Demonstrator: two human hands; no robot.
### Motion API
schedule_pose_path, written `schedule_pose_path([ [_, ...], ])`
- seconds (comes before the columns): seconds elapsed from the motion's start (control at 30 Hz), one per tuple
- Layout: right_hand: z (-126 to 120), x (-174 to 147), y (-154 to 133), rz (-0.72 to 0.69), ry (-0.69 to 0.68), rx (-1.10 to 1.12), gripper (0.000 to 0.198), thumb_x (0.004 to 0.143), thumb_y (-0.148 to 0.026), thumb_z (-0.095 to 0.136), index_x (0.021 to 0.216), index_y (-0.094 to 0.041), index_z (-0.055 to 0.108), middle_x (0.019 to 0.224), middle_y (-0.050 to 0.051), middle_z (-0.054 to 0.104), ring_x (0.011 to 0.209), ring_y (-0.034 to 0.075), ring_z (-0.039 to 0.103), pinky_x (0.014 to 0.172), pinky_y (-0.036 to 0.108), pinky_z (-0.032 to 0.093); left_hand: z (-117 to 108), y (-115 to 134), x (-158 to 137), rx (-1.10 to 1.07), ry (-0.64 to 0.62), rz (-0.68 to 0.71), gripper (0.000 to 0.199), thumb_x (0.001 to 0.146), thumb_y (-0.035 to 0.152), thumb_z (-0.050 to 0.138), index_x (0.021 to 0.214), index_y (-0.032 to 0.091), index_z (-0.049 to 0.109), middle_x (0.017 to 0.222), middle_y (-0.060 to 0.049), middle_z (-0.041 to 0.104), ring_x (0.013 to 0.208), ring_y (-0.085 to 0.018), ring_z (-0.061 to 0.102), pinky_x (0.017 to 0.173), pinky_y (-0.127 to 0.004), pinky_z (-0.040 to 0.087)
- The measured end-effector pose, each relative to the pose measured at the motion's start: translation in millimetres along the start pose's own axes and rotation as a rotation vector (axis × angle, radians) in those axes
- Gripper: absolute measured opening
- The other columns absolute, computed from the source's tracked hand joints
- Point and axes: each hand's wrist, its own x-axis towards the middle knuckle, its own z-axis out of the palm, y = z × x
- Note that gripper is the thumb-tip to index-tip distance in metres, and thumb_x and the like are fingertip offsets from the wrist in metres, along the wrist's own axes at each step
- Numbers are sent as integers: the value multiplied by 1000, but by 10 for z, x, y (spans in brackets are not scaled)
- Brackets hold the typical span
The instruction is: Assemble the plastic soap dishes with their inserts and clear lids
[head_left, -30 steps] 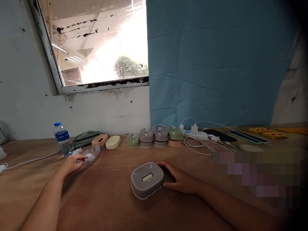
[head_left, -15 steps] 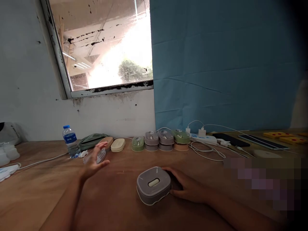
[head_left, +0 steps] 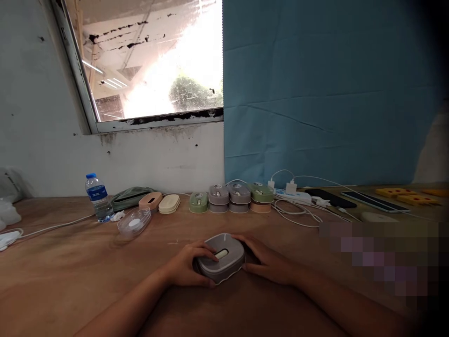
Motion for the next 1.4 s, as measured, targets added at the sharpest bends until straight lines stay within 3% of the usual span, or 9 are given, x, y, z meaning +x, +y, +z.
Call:
schedule_pose_path([
  [0.23,20,22,41,2,20,33,61,82,-44,46,134,-24,21,139,6,25,125,25,24,103,42,22,-44,10,17,-134,46,-79,43,58,37,71,98,22,62,111,-5,58,102,-22,51,90,-30,37],
  [0.43,26,14,51,-14,13,48,80,71,-43,60,135,-21,16,139,8,23,125,28,23,103,44,21,-61,-65,15,-289,57,-114,41,63,38,67,98,18,61,110,-7,58,99,-22,52,85,-29,40],
  [0.6,41,4,56,17,20,28,88,72,-44,58,137,-19,4,140,10,20,127,26,21,104,43,20,-67,-156,20,-411,133,-218,42,65,47,62,92,14,60,86,-4,62,80,-18,55,70,-26,42],
  [0.73,30,0,42,17,5,10,85,74,-45,56,136,-20,2,139,9,23,126,25,22,104,42,21,-93,-181,15,-488,216,-223,38,74,47,52,95,15,56,87,-4,60,84,-18,53,75,-27,41],
  [1.0,26,-4,39,0,0,25,76,75,-46,54,135,-20,15,132,10,34,122,27,29,101,45,25,-207,-208,-26,80,388,-204,30,73,41,56,94,19,56,99,-7,55,92,-21,51,80,-31,40],
  [1.23,13,-11,13,-8,3,20,69,75,-44,55,132,-21,22,134,9,33,122,27,29,101,43,26,-339,-266,-66,276,489,-245,27,73,41,54,88,20,57,97,-6,54,93,-22,51,82,-36,39],
  [1.4,-8,-6,-37,-46,2,11,61,76,-42,54,129,-24,30,132,7,34,121,28,30,101,44,26,-395,-312,-100,326,493,-264,28,71,44,56,85,20,58,93,-6,54,90,-22,52,80,-35,41],
])
